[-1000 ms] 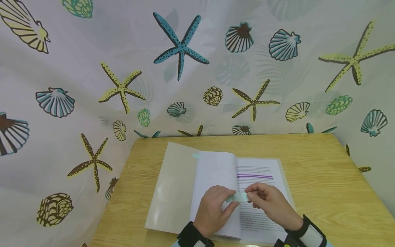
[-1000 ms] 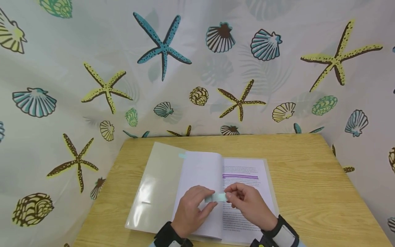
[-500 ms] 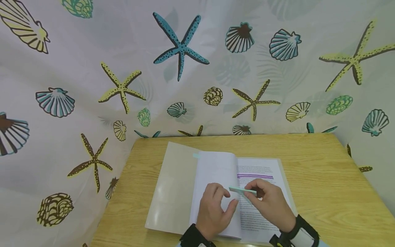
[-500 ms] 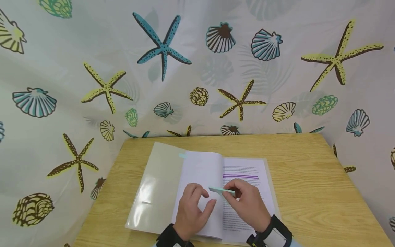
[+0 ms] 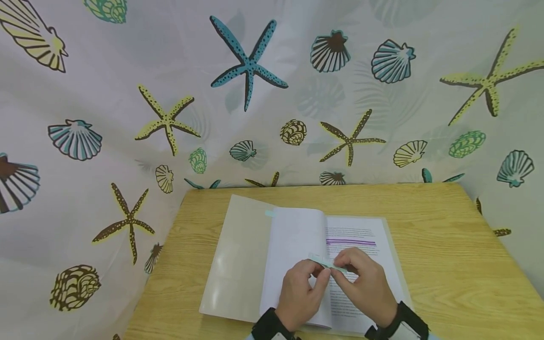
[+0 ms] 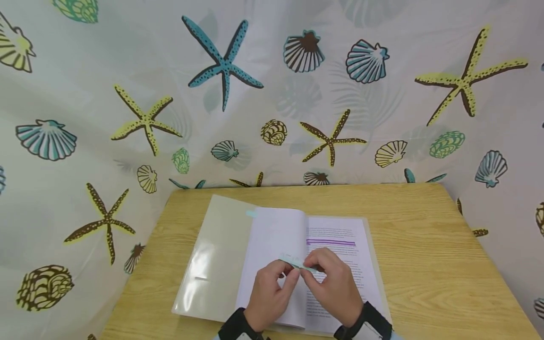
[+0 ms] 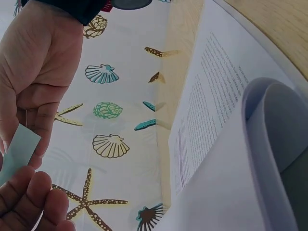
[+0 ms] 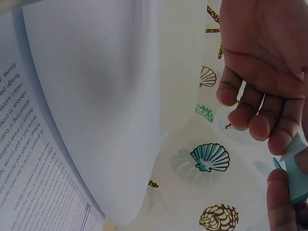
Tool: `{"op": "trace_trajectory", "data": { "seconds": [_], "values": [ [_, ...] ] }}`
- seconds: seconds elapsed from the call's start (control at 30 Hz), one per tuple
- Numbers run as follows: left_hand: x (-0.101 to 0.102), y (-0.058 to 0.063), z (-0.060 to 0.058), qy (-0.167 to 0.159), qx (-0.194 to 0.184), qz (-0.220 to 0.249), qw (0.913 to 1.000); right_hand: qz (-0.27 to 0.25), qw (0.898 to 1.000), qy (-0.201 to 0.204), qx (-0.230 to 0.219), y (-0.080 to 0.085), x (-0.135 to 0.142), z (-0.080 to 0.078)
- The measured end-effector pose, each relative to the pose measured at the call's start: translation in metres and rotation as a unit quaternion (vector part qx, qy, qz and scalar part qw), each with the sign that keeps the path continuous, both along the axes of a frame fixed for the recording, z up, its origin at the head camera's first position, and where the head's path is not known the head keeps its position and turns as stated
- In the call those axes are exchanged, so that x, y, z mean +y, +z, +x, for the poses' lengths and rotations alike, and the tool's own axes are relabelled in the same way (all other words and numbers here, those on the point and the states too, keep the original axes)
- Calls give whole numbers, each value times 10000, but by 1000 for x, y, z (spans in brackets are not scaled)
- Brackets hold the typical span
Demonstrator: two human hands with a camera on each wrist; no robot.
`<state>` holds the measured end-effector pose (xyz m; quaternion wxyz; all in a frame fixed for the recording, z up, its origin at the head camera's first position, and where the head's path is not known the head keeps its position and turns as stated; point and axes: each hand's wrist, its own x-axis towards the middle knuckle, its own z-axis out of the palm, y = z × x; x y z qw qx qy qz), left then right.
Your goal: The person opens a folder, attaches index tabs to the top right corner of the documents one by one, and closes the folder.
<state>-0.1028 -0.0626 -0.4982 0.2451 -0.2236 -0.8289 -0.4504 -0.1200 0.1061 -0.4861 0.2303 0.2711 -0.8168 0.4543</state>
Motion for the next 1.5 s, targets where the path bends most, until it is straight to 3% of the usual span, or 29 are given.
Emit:
{"op": "trace_trajectory", "data": {
  "seconds": [0.27, 0.53, 0.8, 0.97, 1.5],
  "values": [
    [-1, 1, 2, 122, -402, 20, 9991, -11, 9998, -103, -180, 0, -3, 2],
    [-3, -2, 2, 200, -325, -22, 9993, -349, 9991, -202, -98, -2, -3, -1],
    [-5, -8, 1, 191, -179, -125, 9996, -361, 9975, -316, -527, -3, 0, -3],
    [-5, -10, 2, 171, -32, -103, 9998, -467, 9975, -344, -407, -2, 1, -4],
    [-8, -11, 5, 173, -234, -270, 9992, -319, 9957, -764, -421, 2, 15, -9]
  ]
}}
